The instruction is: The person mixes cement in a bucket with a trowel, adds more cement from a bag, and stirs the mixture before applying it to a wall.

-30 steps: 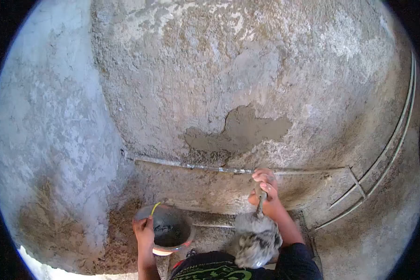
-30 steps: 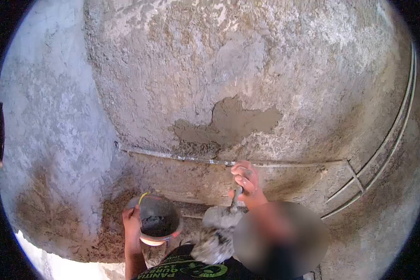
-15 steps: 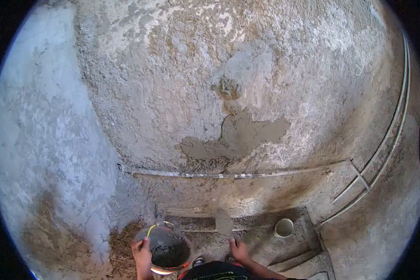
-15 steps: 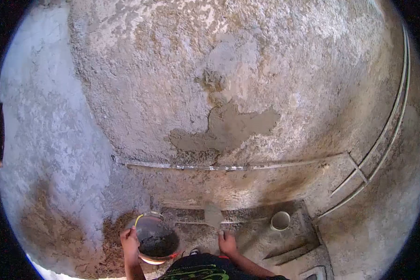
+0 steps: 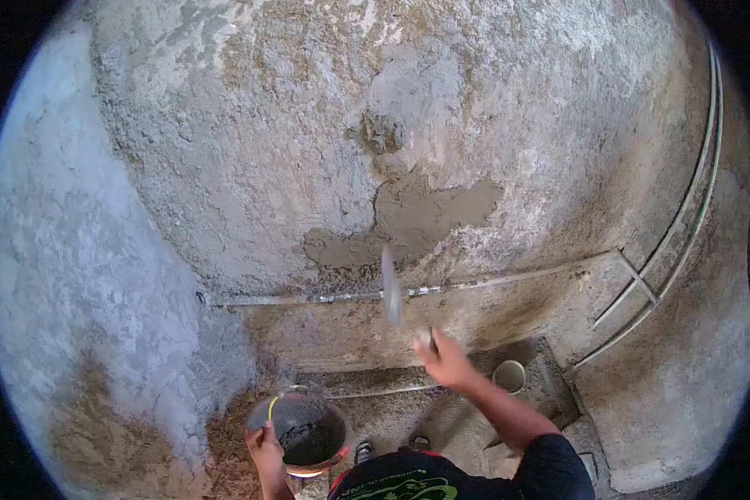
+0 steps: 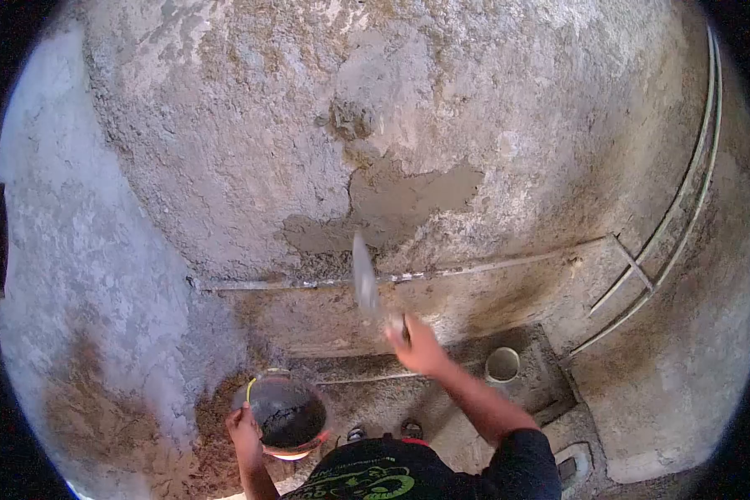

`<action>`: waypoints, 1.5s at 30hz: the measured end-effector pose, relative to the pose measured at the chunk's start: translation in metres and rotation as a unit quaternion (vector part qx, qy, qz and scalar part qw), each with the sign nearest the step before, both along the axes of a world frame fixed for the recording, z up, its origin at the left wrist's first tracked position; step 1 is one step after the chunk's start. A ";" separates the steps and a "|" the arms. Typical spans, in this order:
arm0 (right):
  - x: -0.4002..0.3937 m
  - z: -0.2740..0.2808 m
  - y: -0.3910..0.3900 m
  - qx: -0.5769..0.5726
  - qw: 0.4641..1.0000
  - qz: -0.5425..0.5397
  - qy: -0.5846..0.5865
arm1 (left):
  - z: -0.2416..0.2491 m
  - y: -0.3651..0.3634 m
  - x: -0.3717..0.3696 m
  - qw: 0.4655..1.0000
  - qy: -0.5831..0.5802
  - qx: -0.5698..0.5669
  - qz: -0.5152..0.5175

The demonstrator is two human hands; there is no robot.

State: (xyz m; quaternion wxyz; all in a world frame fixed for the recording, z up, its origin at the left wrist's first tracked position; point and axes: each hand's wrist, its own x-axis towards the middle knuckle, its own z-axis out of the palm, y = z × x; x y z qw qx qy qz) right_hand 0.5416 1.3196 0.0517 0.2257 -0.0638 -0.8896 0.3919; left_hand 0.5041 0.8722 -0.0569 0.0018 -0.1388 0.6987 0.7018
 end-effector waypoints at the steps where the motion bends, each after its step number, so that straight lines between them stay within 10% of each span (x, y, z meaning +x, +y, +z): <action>1: -0.017 0.041 0.004 -0.080 0.994 0.036 0.065 | -0.006 0.001 0.001 0.998 0.039 -0.040 -0.001; 8: -0.127 0.160 0.058 0.147 0.954 -0.145 0.216 | 0.013 0.022 0.013 0.998 -0.018 -0.009 0.055; 22: -0.170 0.137 0.084 0.433 0.879 -0.201 0.009 | -0.044 0.014 0.005 0.993 0.042 -0.083 0.077; 33: -0.162 0.075 0.094 0.479 0.859 -0.175 0.040 | 0.055 0.063 0.016 0.999 -0.037 -0.019 0.020; 39: -0.125 0.046 0.114 0.500 0.855 -0.116 0.072 | 0.014 0.046 0.007 0.999 0.010 -0.020 -0.023; 45: -0.134 0.138 0.089 0.483 0.844 -0.149 0.181 | 0.010 0.058 0.005 0.998 -0.052 -0.007 0.032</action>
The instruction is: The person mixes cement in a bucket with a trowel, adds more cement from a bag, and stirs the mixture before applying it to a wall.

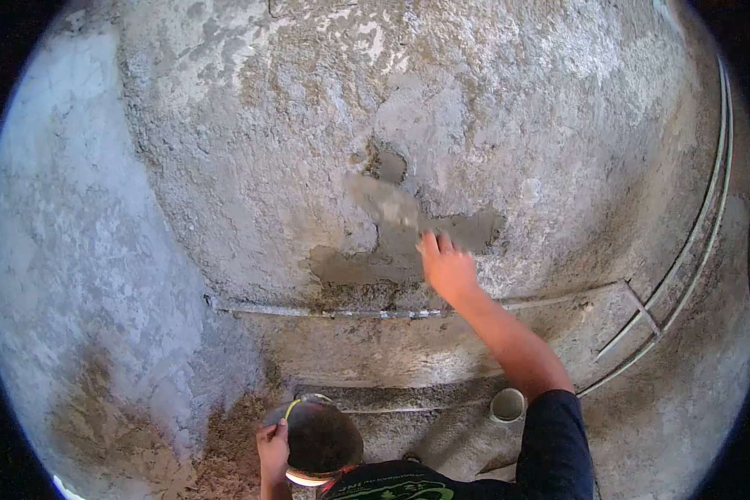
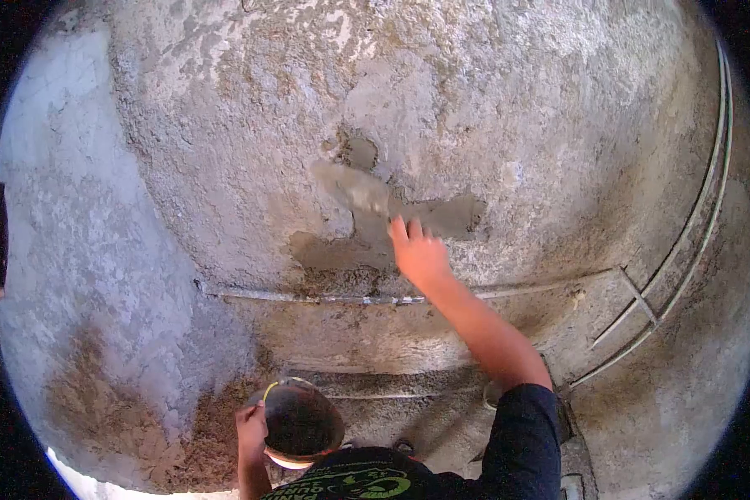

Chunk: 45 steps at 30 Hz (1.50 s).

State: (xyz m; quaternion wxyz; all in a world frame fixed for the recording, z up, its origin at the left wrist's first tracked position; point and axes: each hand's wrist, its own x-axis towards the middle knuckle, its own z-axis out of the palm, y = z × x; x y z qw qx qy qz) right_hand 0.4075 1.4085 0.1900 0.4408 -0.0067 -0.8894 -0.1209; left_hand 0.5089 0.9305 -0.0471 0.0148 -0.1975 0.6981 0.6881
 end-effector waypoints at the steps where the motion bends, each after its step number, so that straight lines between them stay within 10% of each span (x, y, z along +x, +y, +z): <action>1: -0.008 0.019 -0.003 0.005 1.000 0.003 0.017 | 0.002 0.003 -0.001 1.000 -0.012 -0.019 -0.002; 4: -0.029 0.048 -0.005 0.019 0.997 -0.063 -0.038 | -0.071 -0.022 -0.020 0.973 0.124 -0.175 -0.089; 13: -0.016 0.037 -0.002 -0.222 0.968 -0.102 -0.059 | -0.006 -0.016 -0.002 0.999 0.010 -0.023 -0.029; 25: 0.070 -0.170 -0.040 -0.365 0.920 0.086 0.111 | -0.028 -0.040 -0.010 0.991 0.048 -0.024 0.123; 28: 0.105 -0.184 -0.065 -0.544 0.836 0.060 -0.042 | -0.001 -0.032 -0.002 0.998 0.027 -0.033 0.038; 37: -0.019 0.022 -0.036 -0.296 0.948 0.114 0.032 | -0.010 -0.022 -0.006 0.995 0.021 -0.079 -0.050; 45: -0.014 0.009 0.006 -0.178 0.969 -0.015 -0.172 | 0.020 0.008 0.006 0.998 -0.010 -0.011 -0.061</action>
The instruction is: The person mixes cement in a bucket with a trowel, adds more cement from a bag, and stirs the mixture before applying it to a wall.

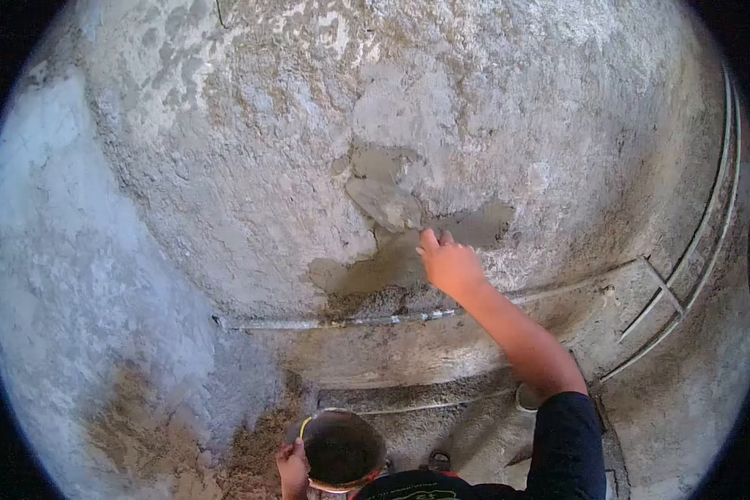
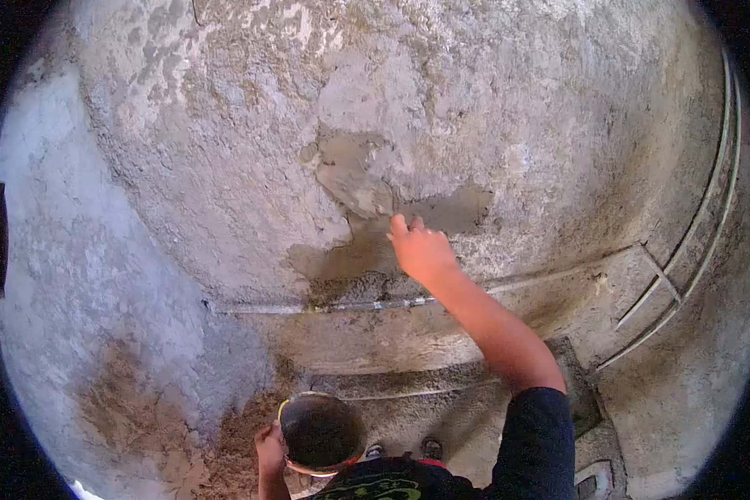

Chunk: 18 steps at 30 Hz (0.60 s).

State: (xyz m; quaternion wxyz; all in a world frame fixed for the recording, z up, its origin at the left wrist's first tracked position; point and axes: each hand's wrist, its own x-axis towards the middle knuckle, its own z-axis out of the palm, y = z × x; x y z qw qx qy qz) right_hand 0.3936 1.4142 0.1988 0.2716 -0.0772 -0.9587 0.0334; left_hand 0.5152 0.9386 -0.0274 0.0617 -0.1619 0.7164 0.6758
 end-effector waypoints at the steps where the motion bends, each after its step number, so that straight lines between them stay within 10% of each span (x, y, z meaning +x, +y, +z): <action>1: 0.003 -0.007 0.007 0.016 1.000 -0.003 -0.017 | 0.000 0.000 -0.001 1.000 -0.001 0.000 0.000; 9: 0.069 -0.106 0.055 0.159 0.987 0.019 -0.034 | 0.011 0.015 -0.016 0.999 -0.025 0.023 -0.006; 15: 0.173 -0.233 0.017 -0.237 0.946 -0.009 -0.223 | -0.087 -0.005 -0.043 0.995 0.035 -0.057 0.076; 18: 0.205 -0.272 -0.021 -0.316 0.934 0.042 -0.159 | -0.050 0.006 -0.047 0.978 0.144 -0.151 -0.011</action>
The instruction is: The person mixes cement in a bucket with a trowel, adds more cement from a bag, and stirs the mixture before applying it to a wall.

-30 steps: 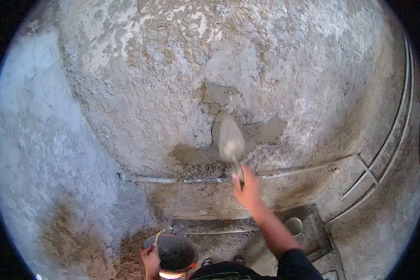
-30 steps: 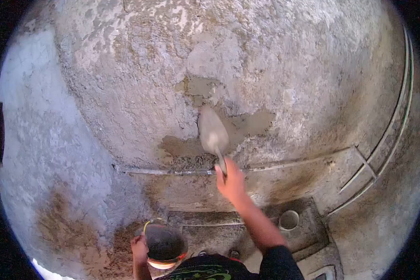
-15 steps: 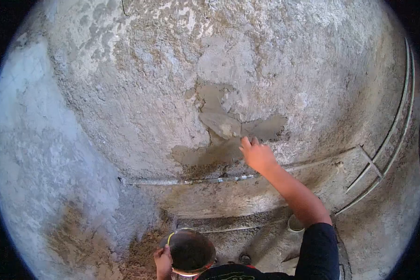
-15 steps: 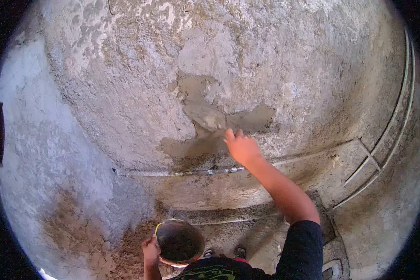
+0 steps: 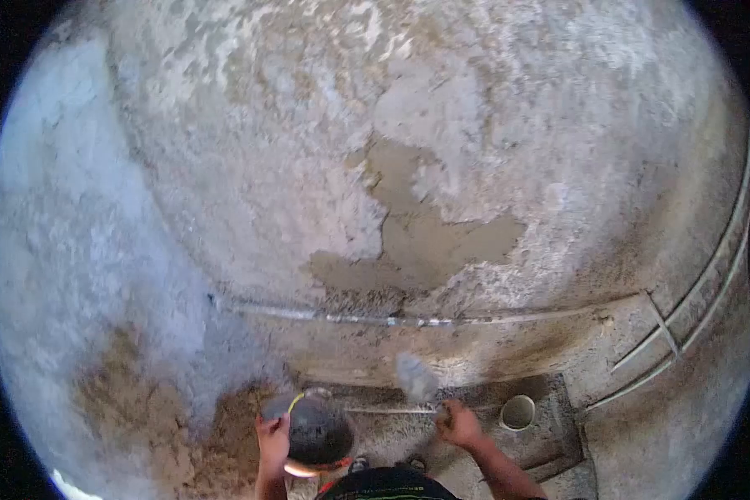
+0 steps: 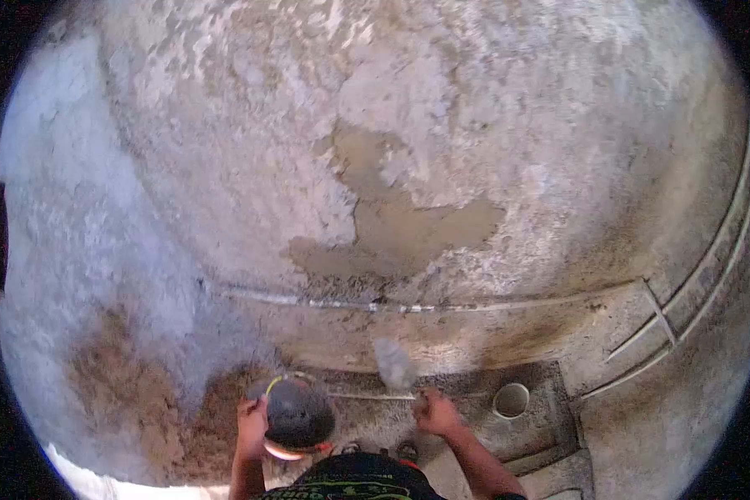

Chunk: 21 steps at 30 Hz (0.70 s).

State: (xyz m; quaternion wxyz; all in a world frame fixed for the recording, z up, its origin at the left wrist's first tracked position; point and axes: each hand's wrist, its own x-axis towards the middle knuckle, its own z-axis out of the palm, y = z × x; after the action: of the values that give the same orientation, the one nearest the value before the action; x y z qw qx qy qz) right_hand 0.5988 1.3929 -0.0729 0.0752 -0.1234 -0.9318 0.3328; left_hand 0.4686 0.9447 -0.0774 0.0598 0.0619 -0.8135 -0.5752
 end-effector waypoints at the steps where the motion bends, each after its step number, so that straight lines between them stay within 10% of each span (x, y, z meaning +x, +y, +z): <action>1: 0.004 0.005 -0.008 -0.003 0.996 0.080 -0.035 | -0.028 -0.005 -0.015 0.992 0.114 -0.053 0.016; 2: 0.010 0.009 -0.021 -0.012 0.985 0.158 -0.071 | -0.056 -0.016 -0.024 0.968 0.221 -0.114 0.026; 5: -0.022 0.060 -0.047 0.120 0.931 0.296 -0.176 | 0.063 0.025 -0.004 0.995 0.038 -0.079 -0.041; 7: -0.052 0.082 -0.063 0.191 0.923 0.324 -0.083 | 0.083 0.038 -0.010 0.976 0.166 -0.124 -0.069; 10: -0.101 0.086 -0.090 0.303 0.871 0.380 -0.072 | 0.115 0.053 -0.013 0.996 -0.008 -0.027 -0.087; 13: -0.130 0.086 -0.104 0.405 0.795 0.451 -0.023 | 0.145 0.081 -0.011 0.981 0.084 -0.088 -0.148; 21: -0.134 0.102 -0.082 0.382 0.777 0.500 -0.022 | 0.179 0.145 -0.026 0.974 0.084 -0.044 -0.207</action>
State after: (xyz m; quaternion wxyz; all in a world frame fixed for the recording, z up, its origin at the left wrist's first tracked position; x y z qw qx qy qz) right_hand 0.4645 1.3109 0.0292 -0.0812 0.3919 -0.9143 -0.0626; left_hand 0.4430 1.0900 0.1014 0.0097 -0.1591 -0.8251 -0.5420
